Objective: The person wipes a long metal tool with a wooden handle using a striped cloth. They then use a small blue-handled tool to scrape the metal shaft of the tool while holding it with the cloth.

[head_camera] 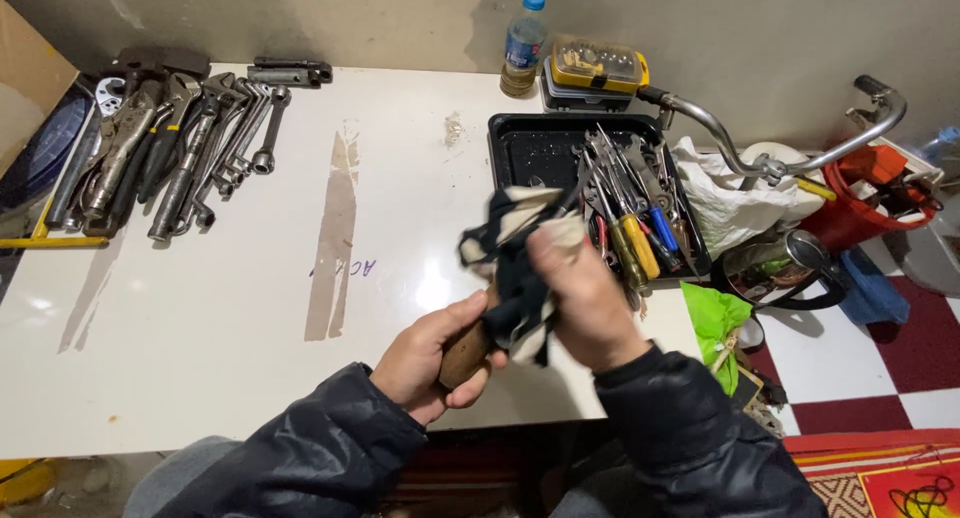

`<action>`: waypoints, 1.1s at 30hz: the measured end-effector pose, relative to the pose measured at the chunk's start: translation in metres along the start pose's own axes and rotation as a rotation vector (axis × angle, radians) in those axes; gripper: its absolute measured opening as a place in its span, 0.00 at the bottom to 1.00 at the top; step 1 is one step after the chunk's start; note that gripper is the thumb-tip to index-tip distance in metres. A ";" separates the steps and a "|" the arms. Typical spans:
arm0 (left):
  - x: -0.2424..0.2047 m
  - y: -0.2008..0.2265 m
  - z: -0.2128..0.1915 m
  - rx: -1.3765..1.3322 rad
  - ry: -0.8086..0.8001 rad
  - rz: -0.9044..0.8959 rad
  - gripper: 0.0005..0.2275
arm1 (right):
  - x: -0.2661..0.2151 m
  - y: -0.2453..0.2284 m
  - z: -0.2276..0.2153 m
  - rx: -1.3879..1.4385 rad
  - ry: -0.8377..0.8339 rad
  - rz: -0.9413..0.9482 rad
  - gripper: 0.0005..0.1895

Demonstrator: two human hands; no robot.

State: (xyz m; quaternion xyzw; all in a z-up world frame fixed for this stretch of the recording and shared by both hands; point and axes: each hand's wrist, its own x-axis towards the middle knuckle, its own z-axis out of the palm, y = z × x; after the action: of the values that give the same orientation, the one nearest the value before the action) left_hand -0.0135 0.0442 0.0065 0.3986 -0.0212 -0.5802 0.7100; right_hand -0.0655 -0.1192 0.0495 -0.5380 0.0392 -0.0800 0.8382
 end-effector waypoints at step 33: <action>-0.010 0.008 0.027 0.103 0.146 0.200 0.19 | 0.014 0.013 -0.007 -0.154 0.396 -0.179 0.07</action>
State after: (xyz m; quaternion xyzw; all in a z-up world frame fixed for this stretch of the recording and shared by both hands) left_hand -0.0239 0.0379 0.0337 0.4715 -0.0385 -0.4741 0.7426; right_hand -0.0513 -0.1228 0.0349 -0.5753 0.1610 -0.2546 0.7604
